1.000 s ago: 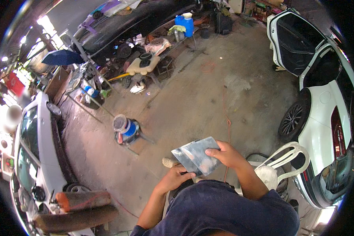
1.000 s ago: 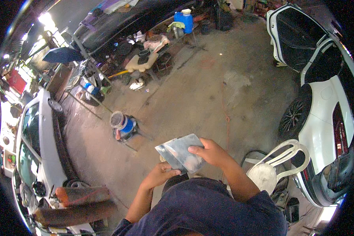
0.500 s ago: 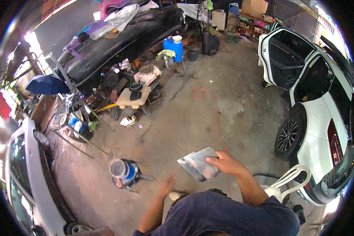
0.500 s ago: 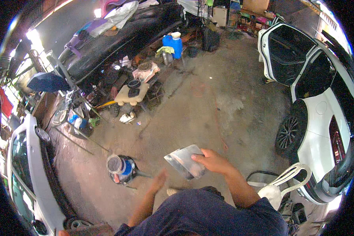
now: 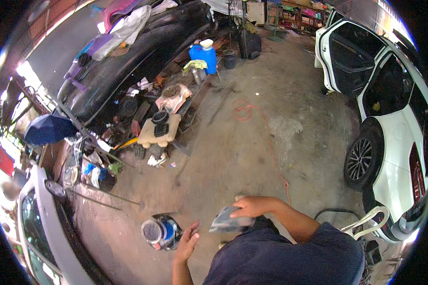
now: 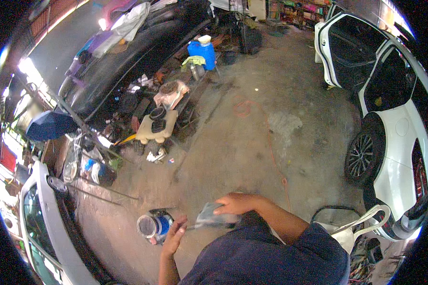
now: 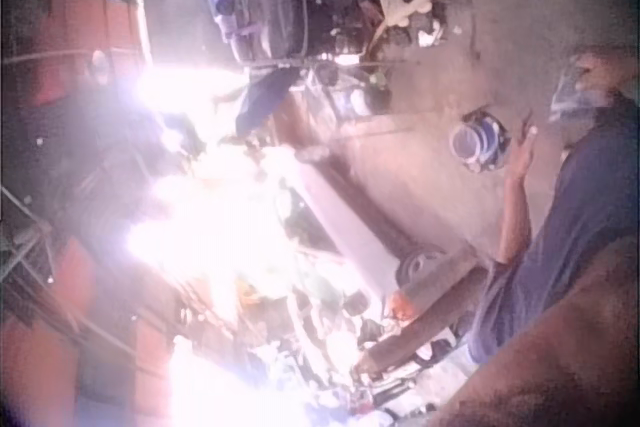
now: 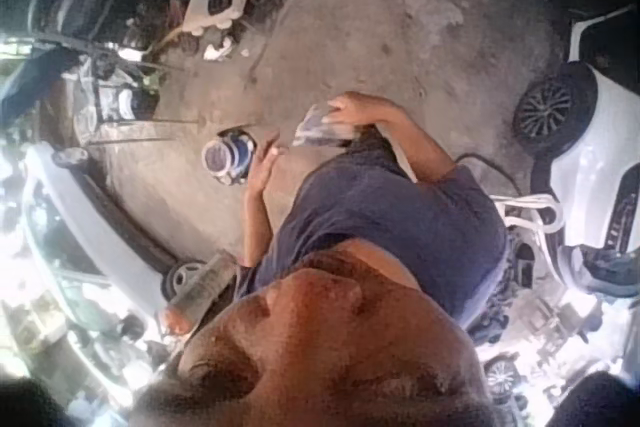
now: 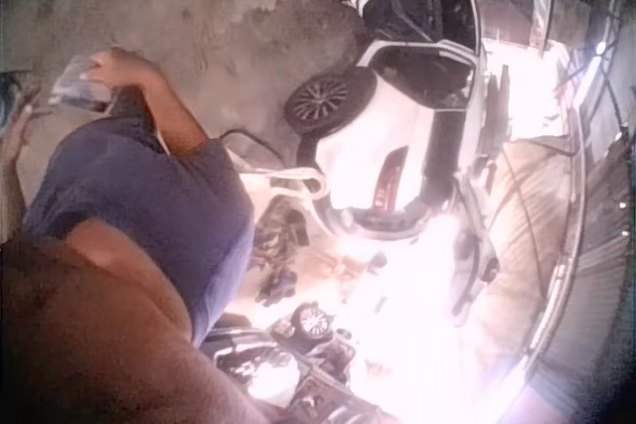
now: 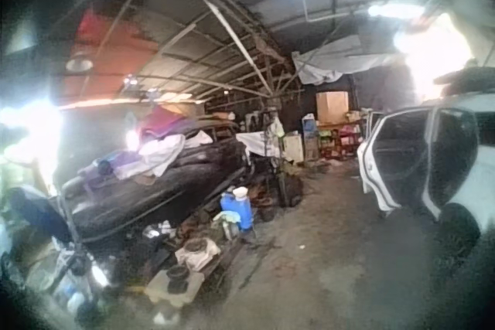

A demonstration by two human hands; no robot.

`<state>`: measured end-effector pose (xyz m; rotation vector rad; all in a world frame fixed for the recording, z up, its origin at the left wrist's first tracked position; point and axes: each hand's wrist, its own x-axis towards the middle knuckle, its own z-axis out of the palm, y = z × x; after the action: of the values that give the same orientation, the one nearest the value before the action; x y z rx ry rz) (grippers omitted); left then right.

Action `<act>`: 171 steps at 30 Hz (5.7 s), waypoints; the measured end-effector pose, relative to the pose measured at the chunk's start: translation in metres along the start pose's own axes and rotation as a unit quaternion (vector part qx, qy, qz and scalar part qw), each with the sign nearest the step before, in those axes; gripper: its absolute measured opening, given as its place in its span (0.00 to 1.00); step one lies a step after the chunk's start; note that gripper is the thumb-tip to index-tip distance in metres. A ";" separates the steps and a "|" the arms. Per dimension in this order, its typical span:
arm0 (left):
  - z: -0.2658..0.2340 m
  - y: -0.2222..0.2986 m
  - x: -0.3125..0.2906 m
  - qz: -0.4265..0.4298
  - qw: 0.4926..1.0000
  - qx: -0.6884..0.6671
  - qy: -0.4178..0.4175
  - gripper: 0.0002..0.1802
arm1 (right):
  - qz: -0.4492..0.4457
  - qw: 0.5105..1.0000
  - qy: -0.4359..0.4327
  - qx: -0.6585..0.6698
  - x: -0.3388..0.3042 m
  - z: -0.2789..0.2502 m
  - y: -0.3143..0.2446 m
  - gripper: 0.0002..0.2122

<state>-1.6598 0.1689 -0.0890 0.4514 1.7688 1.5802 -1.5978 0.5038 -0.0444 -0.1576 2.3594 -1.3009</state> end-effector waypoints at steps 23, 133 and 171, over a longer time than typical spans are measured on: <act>0.056 0.066 0.190 0.111 0.784 -0.379 0.480 0.22 | -0.056 0.952 -0.267 -0.142 0.259 -0.002 0.473 0.25; -0.287 -0.341 -0.039 -0.236 0.839 0.204 0.445 0.15 | 0.115 0.855 -0.315 -0.395 0.676 0.527 -0.041 0.14; -0.325 -0.325 -0.029 -0.296 0.856 0.322 0.276 0.11 | 0.440 0.877 -0.176 0.082 0.697 0.595 0.088 0.23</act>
<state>-1.8040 -0.1446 -0.3939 -0.2949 2.5527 0.6733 -1.9589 -0.1222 -0.6152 0.6156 1.6453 -0.8871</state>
